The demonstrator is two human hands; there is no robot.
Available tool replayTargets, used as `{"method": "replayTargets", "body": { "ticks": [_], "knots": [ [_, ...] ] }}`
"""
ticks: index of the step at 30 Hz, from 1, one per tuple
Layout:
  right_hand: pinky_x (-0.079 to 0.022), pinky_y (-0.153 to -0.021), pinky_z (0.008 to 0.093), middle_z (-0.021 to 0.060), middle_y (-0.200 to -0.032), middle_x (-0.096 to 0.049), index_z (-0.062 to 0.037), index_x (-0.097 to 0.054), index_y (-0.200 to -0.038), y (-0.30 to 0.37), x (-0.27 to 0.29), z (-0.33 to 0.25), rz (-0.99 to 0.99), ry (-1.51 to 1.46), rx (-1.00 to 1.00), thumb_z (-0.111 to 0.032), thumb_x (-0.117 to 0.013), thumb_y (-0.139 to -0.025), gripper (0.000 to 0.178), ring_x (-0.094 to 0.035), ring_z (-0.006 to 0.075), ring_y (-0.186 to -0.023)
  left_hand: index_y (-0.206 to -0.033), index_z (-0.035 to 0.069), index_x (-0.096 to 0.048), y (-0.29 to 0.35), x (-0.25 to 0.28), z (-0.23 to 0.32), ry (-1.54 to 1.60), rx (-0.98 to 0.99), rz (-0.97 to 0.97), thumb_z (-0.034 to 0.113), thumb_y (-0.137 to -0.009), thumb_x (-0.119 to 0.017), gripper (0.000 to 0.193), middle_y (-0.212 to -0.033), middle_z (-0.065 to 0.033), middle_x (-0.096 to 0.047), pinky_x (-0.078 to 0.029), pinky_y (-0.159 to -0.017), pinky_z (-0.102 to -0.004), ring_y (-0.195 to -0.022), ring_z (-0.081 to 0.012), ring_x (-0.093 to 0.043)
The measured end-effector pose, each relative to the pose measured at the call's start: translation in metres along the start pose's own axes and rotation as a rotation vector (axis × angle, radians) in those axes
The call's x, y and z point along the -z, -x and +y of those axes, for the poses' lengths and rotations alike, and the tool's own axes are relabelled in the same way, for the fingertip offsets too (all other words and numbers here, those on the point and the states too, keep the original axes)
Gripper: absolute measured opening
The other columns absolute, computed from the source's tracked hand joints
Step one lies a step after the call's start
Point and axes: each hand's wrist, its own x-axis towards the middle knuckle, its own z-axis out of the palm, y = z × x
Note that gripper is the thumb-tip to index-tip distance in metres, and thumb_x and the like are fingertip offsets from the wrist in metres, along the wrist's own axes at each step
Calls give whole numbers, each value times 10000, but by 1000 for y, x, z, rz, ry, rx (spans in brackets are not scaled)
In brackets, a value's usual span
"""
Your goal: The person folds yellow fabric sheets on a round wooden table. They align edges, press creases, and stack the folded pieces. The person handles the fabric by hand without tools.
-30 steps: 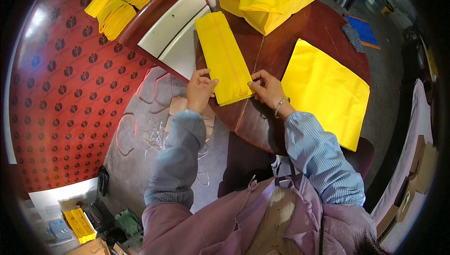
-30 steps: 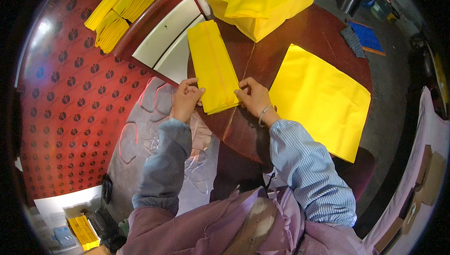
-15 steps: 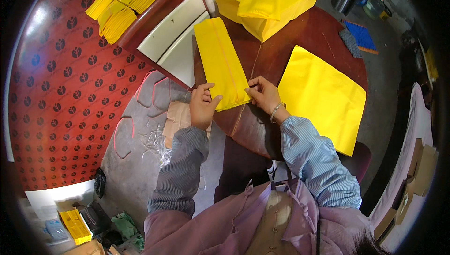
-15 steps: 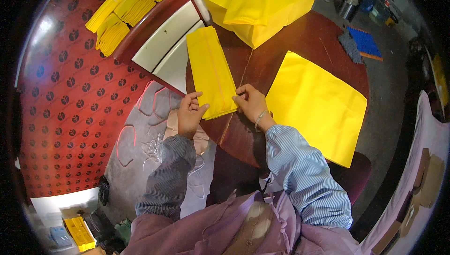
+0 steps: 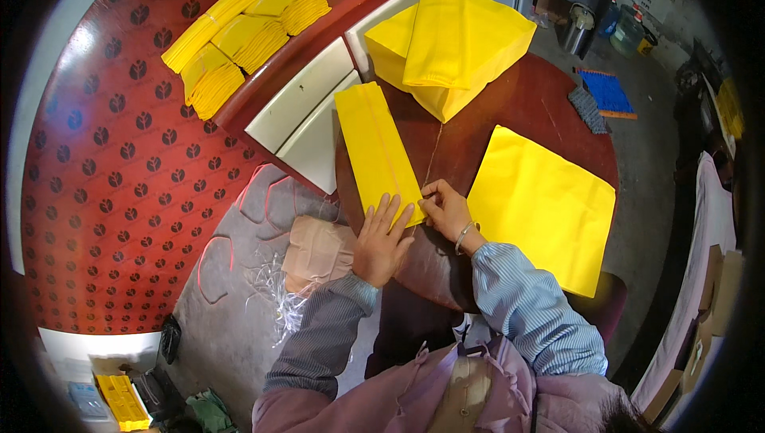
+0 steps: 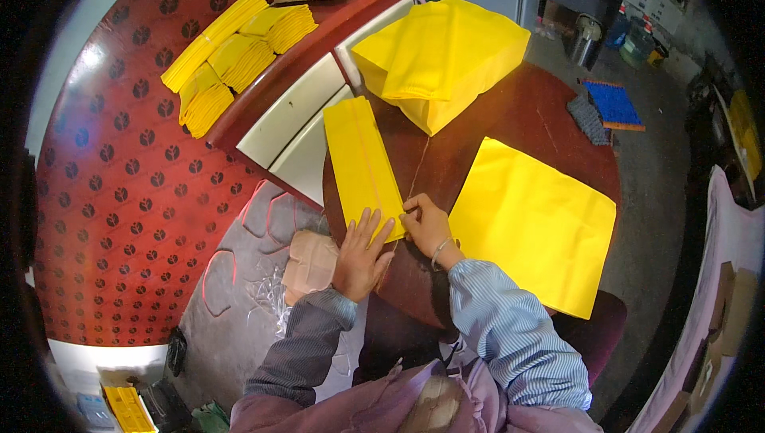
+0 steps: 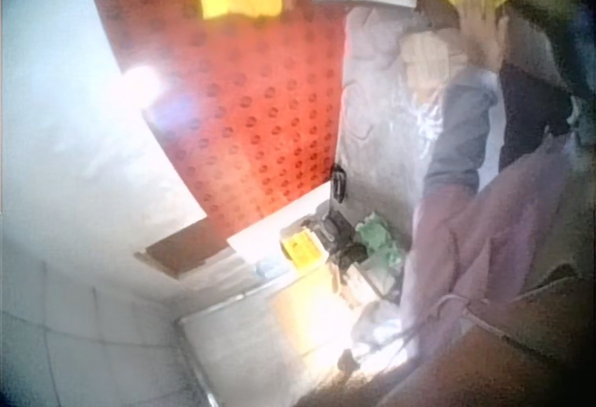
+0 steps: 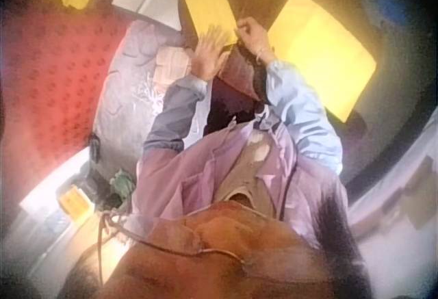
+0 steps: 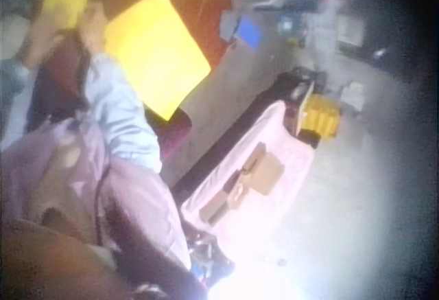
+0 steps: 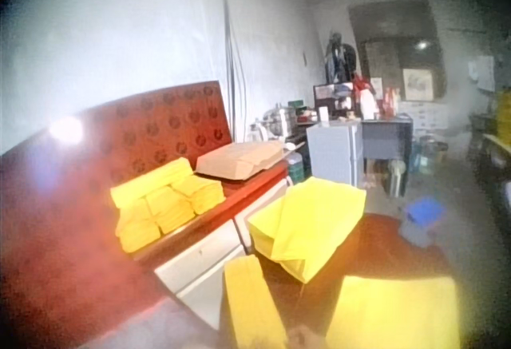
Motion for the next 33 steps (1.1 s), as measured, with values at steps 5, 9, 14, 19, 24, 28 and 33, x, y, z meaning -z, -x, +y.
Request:
{"method": "replayTargets", "body": {
  "ticks": [5,9,14,19,24,28,33],
  "knots": [
    [-576,-679,321,93,-879,-746,-26,-651,-1159,6,22,-4,-69,-38,110,-105,-749,-961,234,-716,178,-697,-1577,147,-531,3,-3,-1,-39,-27,-13,186,-937,-771,685,-1682,-191,-399,-284,-1266,-615,-1572,-426,-345],
    [-574,-782,331,50,-1054,-739,-88,-720,-1172,-29,135,26,255,17,301,-87,-767,-935,242,-702,168,-918,-1550,176,-564,0,-2,-2,-83,-60,-23,183,-915,-780,671,-1660,-222,-408,-312,-1242,-641,-1559,-458,-349],
    [-471,-1136,456,174,-1461,-616,-101,-598,-1447,-115,350,85,644,879,362,-174,-698,-1013,451,-598,366,-1320,-1522,242,-592,-5,4,4,-149,-28,-126,182,-881,-801,677,-1659,-226,-389,-333,-1232,-639,-1540,-482,-362],
    [-345,-1222,563,37,-1710,-403,-178,-419,-1643,-128,420,125,431,1224,-245,-378,-517,-1116,572,-424,310,-1511,-1505,251,-597,-4,7,3,-140,-30,-158,212,-889,-815,654,-1615,-235,-440,-308,-1251,-636,-1538,-488,-367],
    [-377,-1157,539,-21,-1649,-502,-206,-534,-1569,-133,420,126,470,1383,-217,-334,-592,-1079,510,-456,265,-1487,-1527,262,-576,-1,9,2,-205,-90,-102,293,-850,-850,731,-1627,-234,-427,-292,-1239,-663,-1528,-500,-368],
    [-380,-1140,587,27,-1623,-534,-168,-571,-1543,-139,434,120,346,1394,-217,-305,-670,-1043,528,-463,307,-1479,-1529,171,-592,3,4,37,-96,-93,-22,321,-946,-772,627,-1643,-226,-425,-295,-1236,-634,-1528,-488,-381],
    [-488,-1058,518,142,-1331,-672,-53,-684,-1300,-55,410,136,556,678,335,-114,-730,-994,315,-620,346,-1237,-1478,83,-616,-18,-46,117,265,-170,79,172,-1028,-667,461,-1641,-173,-465,-266,-1298,-533,-1598,-374,-319]
  ]
}}
